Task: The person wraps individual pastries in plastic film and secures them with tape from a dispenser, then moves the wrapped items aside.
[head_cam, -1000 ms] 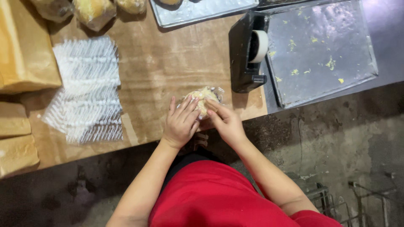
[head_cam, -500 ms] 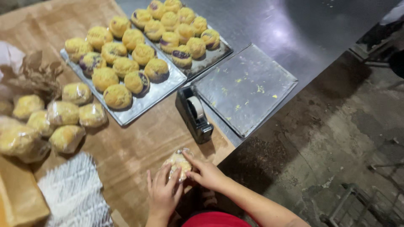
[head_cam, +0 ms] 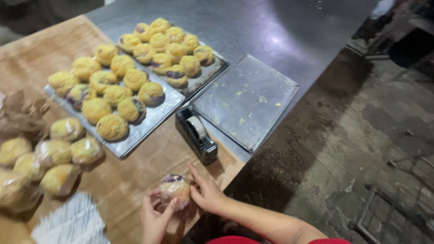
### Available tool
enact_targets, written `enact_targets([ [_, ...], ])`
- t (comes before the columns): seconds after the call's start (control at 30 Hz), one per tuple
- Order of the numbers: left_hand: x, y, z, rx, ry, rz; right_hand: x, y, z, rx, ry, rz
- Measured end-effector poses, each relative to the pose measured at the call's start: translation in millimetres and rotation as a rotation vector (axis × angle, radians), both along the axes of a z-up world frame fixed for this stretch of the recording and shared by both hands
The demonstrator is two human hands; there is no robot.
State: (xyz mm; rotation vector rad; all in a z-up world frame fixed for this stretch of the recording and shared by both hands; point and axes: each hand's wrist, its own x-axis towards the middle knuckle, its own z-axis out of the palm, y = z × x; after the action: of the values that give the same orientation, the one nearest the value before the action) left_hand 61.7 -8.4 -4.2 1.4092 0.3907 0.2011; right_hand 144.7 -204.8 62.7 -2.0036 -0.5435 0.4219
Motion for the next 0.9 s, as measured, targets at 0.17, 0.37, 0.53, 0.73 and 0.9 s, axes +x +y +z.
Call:
enact_targets([
  [0.17,-41.4,-9.3,-4.1,0.576,-0.234,0.235,7.5,24.6,-38.4,0.442,0.015,0.265],
  [0.37,-61.4,-22.5,30.7,0.859,-0.090,0.336,-9.0,10.7,-65.1,0.613,0.075,0.163],
  [0.53,-55.9,-27.0,49.1,0.903,-0.210,0.384,-3.8,10.7,-36.1,0.359,-0.306,0.276],
  [0.73,-54.5,-25.2,67.5,0.970,-0.230,0.382,4.2,23.8,-7.1,0.234,-0.578,0.354],
  [0.9,-51.9,-23.6,78.2,1.128,-0.193,0.334,6.5,22.2,1.5,0.144,-0.711,0.400],
])
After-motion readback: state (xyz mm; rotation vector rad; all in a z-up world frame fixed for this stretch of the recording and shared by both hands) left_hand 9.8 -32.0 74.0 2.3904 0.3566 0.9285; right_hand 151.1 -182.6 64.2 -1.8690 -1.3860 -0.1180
